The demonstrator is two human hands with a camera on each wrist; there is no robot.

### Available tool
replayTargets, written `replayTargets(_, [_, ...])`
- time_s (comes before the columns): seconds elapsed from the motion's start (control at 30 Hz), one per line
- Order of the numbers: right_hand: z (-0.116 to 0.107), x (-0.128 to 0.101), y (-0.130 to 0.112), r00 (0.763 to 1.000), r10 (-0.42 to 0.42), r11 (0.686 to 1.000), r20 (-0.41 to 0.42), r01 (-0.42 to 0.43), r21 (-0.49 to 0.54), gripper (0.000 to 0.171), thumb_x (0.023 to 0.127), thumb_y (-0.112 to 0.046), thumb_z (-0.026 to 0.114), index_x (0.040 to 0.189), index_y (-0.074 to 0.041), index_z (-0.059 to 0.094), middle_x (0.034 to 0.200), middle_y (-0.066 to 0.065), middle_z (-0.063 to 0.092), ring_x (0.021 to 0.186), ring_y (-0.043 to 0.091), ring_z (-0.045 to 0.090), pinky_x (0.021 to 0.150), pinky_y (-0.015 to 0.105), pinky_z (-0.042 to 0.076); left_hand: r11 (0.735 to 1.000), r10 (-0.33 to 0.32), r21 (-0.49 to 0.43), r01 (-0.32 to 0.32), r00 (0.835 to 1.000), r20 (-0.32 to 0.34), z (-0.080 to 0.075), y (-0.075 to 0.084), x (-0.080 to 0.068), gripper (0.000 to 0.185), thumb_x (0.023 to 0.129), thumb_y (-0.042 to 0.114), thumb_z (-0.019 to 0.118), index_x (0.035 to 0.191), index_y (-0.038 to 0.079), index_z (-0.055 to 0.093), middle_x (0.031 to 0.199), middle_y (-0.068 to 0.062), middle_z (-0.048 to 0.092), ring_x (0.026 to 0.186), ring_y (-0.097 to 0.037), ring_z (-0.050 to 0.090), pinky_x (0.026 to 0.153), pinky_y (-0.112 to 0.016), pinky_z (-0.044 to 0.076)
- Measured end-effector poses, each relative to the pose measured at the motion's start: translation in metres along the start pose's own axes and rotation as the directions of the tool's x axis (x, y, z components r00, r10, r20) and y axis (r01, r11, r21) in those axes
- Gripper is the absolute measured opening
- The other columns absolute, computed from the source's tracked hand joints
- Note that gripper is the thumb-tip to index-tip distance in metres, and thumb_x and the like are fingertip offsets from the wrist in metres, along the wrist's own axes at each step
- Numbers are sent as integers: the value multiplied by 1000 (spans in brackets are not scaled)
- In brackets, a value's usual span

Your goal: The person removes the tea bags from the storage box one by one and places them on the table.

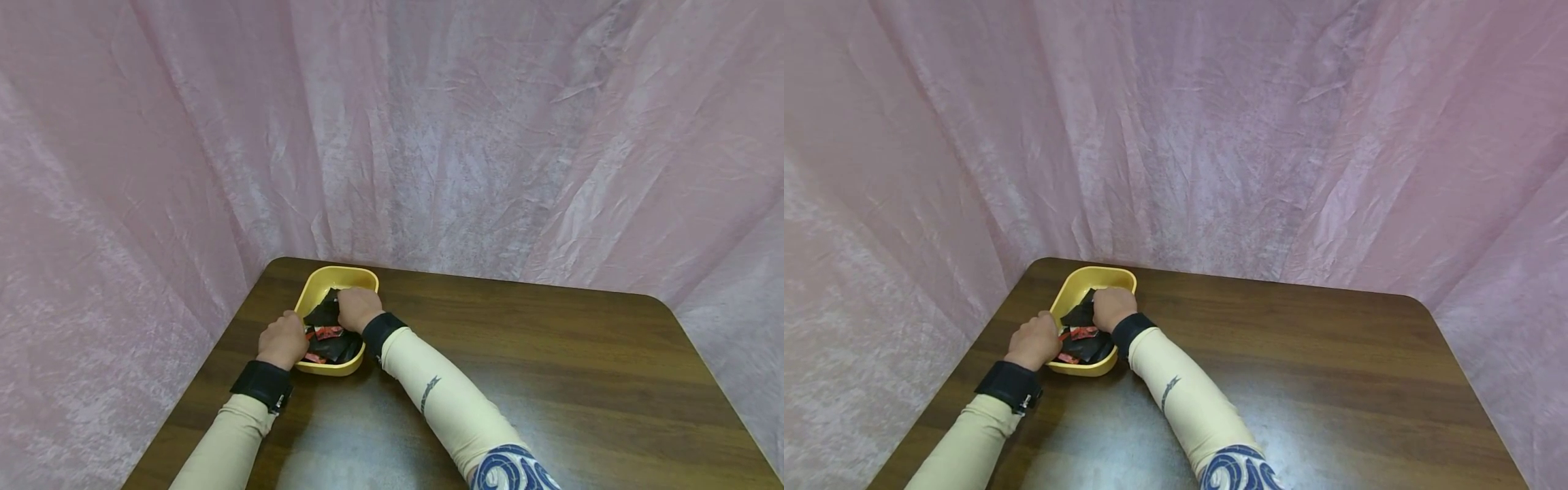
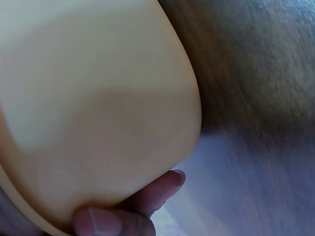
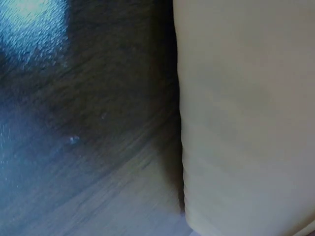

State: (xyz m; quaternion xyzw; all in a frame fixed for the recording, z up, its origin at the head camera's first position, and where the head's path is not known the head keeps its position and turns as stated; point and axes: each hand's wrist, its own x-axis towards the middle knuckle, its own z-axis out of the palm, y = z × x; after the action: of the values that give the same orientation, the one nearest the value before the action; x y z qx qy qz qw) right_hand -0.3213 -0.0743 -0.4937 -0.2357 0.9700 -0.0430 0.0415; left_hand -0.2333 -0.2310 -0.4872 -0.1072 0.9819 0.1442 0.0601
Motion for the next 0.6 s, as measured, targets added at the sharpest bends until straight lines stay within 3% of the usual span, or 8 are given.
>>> replayTargets(0.2, [-2,-1,0,1000,7,1000,-20,-7,24,10,98,-23,70,95,-18,77,102,1,81,88,19,75,69,40,60,1000,-7,-4,7,1000,9,1,0,1,28,97,10,62,113,-12,55,108,-32,70,96,-47,74,80,-61,59])
replayTargets(0.6, [-15,-11,2,991,-43,997,-130,51,53,14,98,-20,69,110,-17,74,103,2,80,93,22,77,76,40,62,1000,-24,-11,24,1000,8,1,0,2,29,95,10,65,112,-11,56,105,-32,72,95,-46,74,80,-60,59])
